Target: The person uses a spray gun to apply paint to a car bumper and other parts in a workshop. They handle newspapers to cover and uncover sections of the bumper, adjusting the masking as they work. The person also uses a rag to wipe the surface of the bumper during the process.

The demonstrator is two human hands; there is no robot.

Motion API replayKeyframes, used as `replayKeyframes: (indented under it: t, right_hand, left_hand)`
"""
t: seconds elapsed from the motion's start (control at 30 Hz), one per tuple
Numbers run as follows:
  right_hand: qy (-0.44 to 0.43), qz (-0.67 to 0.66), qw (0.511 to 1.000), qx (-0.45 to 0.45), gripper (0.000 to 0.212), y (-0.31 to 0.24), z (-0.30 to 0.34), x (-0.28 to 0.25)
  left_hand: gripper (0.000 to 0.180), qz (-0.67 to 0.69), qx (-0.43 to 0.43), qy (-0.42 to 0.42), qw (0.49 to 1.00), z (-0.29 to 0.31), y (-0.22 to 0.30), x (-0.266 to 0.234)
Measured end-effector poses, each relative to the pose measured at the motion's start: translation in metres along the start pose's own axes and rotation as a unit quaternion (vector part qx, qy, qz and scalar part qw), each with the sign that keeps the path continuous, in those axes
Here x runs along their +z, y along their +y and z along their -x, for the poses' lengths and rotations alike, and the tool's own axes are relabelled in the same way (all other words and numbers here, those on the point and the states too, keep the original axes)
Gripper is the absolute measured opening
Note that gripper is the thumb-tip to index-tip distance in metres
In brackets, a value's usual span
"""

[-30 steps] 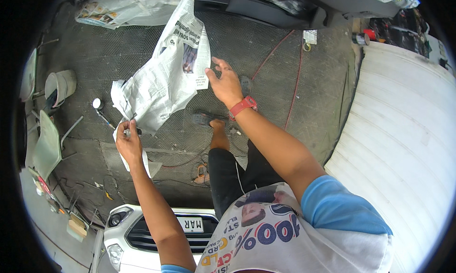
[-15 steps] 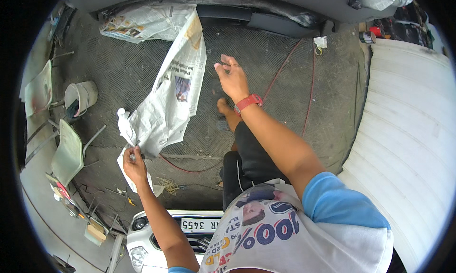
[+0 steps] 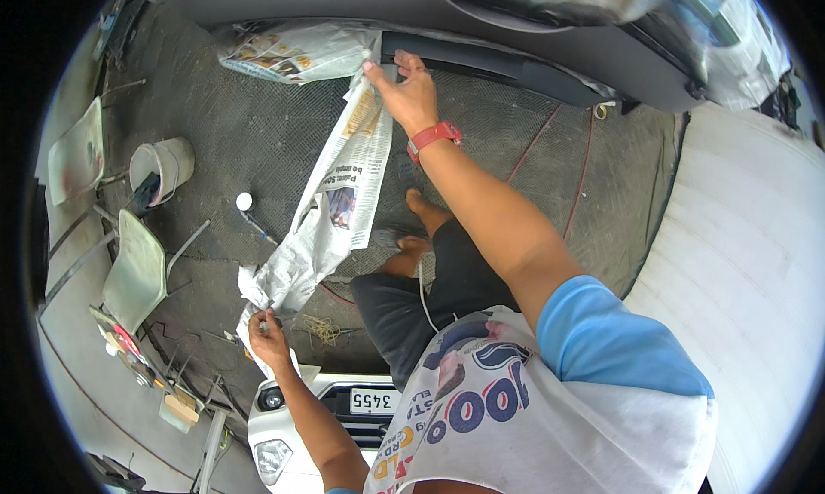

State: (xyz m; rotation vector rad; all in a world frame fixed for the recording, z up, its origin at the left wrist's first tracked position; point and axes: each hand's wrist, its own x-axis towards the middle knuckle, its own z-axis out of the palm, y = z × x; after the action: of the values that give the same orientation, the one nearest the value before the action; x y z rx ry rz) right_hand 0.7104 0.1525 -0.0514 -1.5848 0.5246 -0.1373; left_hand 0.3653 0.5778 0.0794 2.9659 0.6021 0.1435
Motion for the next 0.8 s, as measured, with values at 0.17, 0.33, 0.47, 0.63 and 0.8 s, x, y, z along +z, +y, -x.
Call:
replayKeyframes:
  t: [0.17,0.33,0.47,0.63,0.8]
  right_hand:
    - [0.058,-0.013,0.998,0.038,0.081,-0.013,-0.023,0.024]
    - [0.122,0.064,0.989,0.055,0.044,-0.020,-0.024,0.036]
    - [0.153,0.116,0.980,0.058,0.032,-0.013,-0.012,0.028]
    - [0.178,0.105,0.976,0.073,0.030,0.003,0.007,0.022]
    - [0.181,0.098,0.975,0.089,0.028,0.027,0.022,0.020]
  left_hand:
    - [0.020,0.004,-0.027,-0.025,0.999,0.005,0.001,-0.001]
    - [0.018,0.033,-0.024,-0.024,0.999,0.006,-0.012,0.005]
    - [0.018,0.033,0.021,-0.013,0.999,-0.002,-0.021,0.010]
    - [0.020,0.045,0.042,-0.019,0.998,-0.004,-0.041,0.018]
    - [0.019,0.044,0.078,-0.023,0.996,-0.014,-0.052,0.027]
